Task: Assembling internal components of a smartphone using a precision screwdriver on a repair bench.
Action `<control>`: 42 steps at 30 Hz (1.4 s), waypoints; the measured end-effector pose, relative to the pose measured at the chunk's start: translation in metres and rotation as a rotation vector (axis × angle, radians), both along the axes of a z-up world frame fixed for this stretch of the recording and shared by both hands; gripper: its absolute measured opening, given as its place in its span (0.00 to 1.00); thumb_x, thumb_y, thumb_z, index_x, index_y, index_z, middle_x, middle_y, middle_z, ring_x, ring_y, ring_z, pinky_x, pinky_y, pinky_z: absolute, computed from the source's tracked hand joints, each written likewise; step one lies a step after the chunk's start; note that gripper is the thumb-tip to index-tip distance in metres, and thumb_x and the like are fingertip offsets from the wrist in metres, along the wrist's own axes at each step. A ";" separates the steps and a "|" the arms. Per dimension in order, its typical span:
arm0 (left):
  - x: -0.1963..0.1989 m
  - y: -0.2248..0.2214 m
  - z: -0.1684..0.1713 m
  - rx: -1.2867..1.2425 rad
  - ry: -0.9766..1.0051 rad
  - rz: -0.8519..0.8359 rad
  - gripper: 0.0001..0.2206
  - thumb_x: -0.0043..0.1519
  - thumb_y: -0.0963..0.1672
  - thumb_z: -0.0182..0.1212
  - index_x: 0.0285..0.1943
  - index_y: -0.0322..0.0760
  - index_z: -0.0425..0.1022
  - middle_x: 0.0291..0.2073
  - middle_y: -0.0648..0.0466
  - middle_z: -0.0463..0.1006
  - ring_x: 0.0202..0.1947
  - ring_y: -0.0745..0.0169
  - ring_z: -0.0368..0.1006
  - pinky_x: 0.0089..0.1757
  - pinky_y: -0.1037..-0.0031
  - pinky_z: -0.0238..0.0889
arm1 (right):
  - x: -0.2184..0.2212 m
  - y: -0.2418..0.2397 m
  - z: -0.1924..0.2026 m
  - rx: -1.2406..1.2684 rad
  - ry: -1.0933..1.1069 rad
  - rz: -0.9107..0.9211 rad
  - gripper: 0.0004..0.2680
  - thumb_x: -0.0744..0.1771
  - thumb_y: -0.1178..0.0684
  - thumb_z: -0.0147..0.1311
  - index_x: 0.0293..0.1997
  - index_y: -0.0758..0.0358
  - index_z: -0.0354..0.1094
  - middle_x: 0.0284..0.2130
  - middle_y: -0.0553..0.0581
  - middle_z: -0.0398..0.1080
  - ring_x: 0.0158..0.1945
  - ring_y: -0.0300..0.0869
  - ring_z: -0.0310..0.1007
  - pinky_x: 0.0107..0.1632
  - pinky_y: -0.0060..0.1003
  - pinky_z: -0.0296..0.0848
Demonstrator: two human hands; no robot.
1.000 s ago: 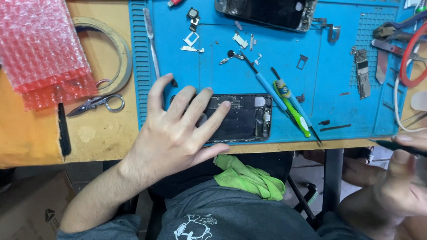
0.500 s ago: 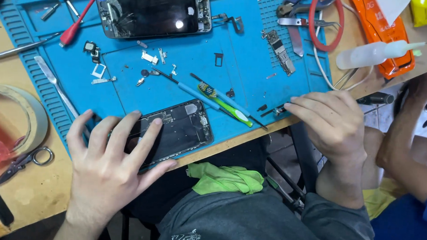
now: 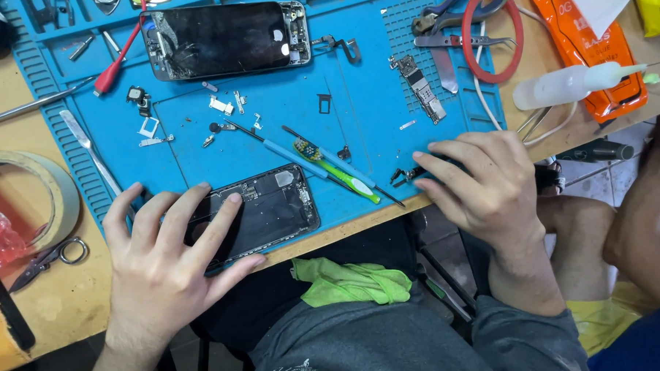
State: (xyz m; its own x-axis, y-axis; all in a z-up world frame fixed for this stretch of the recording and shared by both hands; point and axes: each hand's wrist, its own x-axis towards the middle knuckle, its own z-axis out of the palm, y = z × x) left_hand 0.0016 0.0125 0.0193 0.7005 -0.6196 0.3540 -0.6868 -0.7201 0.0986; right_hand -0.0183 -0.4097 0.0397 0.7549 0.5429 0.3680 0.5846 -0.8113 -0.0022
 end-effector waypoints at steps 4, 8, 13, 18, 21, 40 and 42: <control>0.002 -0.001 -0.001 -0.005 -0.010 -0.008 0.31 0.67 0.66 0.66 0.65 0.46 0.87 0.58 0.44 0.84 0.53 0.43 0.78 0.63 0.39 0.69 | 0.005 0.000 -0.008 0.008 0.005 -0.010 0.11 0.75 0.44 0.63 0.55 0.61 0.84 0.49 0.60 0.81 0.49 0.54 0.80 0.52 0.51 0.74; 0.002 0.000 -0.001 -0.008 -0.002 -0.010 0.31 0.68 0.66 0.65 0.64 0.46 0.87 0.58 0.44 0.84 0.52 0.43 0.78 0.62 0.38 0.69 | 0.007 0.000 -0.015 -0.013 0.027 0.001 0.13 0.75 0.43 0.61 0.61 0.59 0.82 0.51 0.61 0.80 0.51 0.56 0.80 0.52 0.51 0.72; 0.003 0.000 -0.002 -0.006 0.004 -0.014 0.32 0.68 0.66 0.65 0.64 0.46 0.87 0.58 0.43 0.85 0.52 0.42 0.77 0.62 0.38 0.69 | 0.008 -0.002 -0.021 -0.001 0.040 0.001 0.13 0.76 0.42 0.58 0.60 0.59 0.83 0.50 0.62 0.80 0.50 0.56 0.80 0.51 0.51 0.71; 0.004 0.001 -0.003 -0.006 0.005 -0.024 0.31 0.69 0.66 0.65 0.63 0.45 0.87 0.57 0.42 0.85 0.52 0.41 0.78 0.62 0.38 0.69 | 0.007 -0.003 -0.022 0.011 0.066 -0.004 0.14 0.76 0.43 0.57 0.61 0.60 0.81 0.50 0.62 0.79 0.48 0.56 0.80 0.52 0.51 0.71; 0.004 0.001 -0.004 0.005 0.006 -0.021 0.31 0.68 0.66 0.65 0.63 0.46 0.88 0.57 0.42 0.85 0.52 0.41 0.77 0.61 0.38 0.70 | 0.007 -0.003 -0.023 0.031 0.051 0.006 0.13 0.76 0.43 0.58 0.60 0.59 0.82 0.50 0.63 0.80 0.49 0.56 0.81 0.52 0.50 0.71; 0.005 0.001 -0.003 0.002 0.025 -0.023 0.31 0.69 0.66 0.63 0.63 0.46 0.87 0.57 0.42 0.86 0.52 0.42 0.77 0.61 0.37 0.70 | 0.010 -0.004 -0.024 0.063 0.070 0.037 0.10 0.75 0.46 0.59 0.56 0.58 0.84 0.50 0.64 0.79 0.47 0.57 0.80 0.52 0.52 0.73; 0.006 0.001 -0.002 0.002 0.017 -0.029 0.31 0.69 0.67 0.64 0.62 0.46 0.88 0.56 0.42 0.86 0.52 0.42 0.77 0.61 0.38 0.69 | 0.010 -0.005 -0.025 0.064 0.058 0.044 0.10 0.75 0.46 0.59 0.55 0.58 0.85 0.49 0.64 0.79 0.47 0.57 0.80 0.52 0.52 0.73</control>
State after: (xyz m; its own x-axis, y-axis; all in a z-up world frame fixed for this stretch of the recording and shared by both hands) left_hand 0.0078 0.0135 0.0170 0.6884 -0.6403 0.3407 -0.7054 -0.7004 0.1090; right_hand -0.0083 -0.4144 0.0150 0.7518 0.5528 0.3594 0.6172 -0.7818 -0.0886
